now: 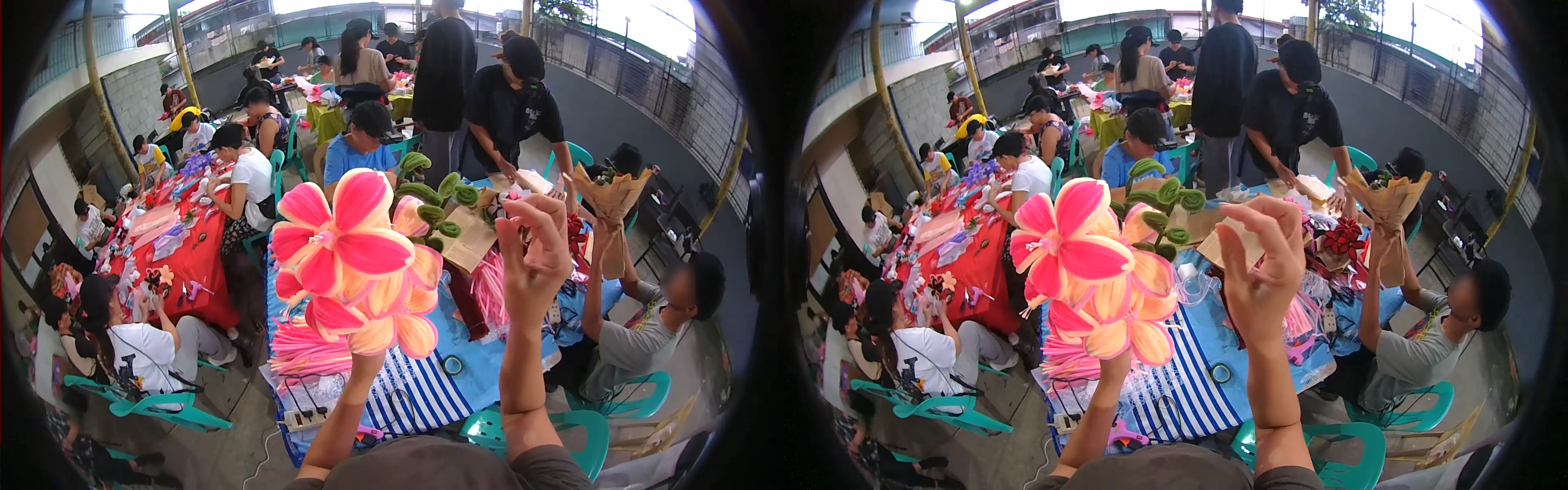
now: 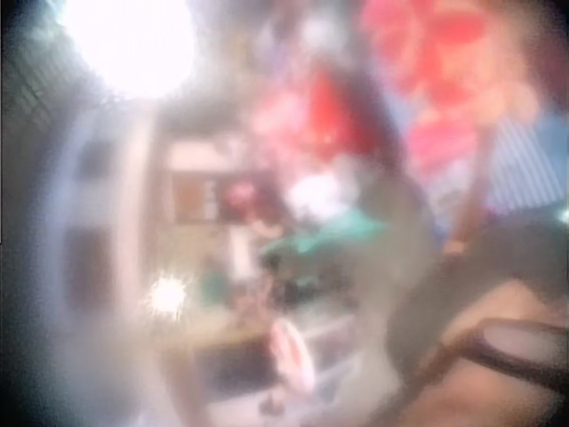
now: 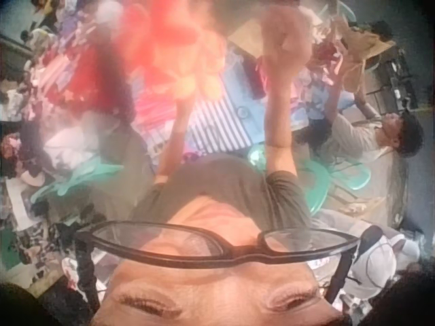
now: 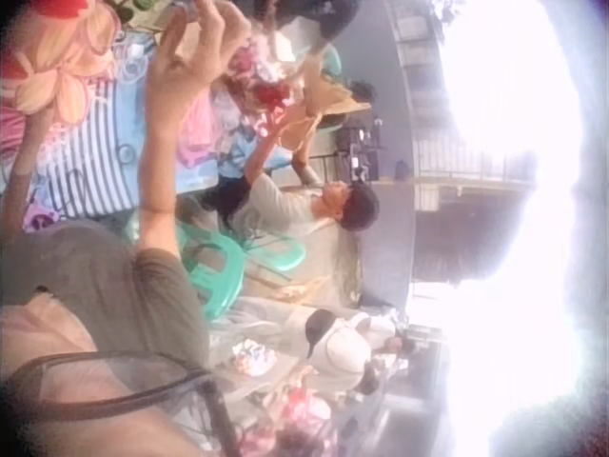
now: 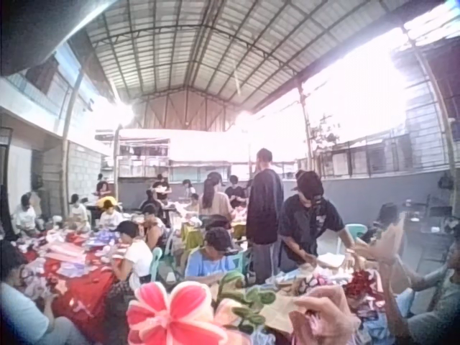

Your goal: The person assembles an arrangement of handmade pink and green flowers by inserting their stems into a white foam base. They adjust the position of individual flowers and leaves by hand to complete the bouquet while other people work on similar crafts at nearby tables.

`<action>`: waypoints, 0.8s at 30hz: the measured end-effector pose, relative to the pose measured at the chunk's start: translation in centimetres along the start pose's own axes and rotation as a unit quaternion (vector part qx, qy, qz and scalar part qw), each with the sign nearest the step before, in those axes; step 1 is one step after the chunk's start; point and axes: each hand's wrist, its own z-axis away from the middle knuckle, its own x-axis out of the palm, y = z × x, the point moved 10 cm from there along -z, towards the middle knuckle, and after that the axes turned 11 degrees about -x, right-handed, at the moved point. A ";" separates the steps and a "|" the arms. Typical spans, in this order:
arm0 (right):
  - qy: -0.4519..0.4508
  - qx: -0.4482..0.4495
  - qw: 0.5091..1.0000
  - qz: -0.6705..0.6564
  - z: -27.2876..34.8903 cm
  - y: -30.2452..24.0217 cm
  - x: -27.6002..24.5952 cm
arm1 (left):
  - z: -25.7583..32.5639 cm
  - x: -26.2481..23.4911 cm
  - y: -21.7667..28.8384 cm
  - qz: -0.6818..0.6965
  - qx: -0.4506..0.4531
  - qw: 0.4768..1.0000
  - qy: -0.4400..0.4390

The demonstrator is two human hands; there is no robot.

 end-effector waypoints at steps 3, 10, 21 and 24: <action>-0.017 -0.008 1.000 0.005 0.0 -0.6 0.9 | 0.0 0.4 -0.6 0.034 -0.029 0.999 0.000; 0.007 0.195 0.961 -0.199 1.6 5.2 1.9 | 0.1 0.0 0.8 0.079 -0.034 0.996 -0.007; -0.247 0.022 0.955 -0.164 -1.7 1.5 3.2 | 0.7 0.6 0.2 0.059 -0.020 0.998 -0.029; -0.295 0.035 0.946 -0.132 -2.1 1.3 3.2 | 0.7 0.7 0.4 0.066 -0.020 0.997 -0.034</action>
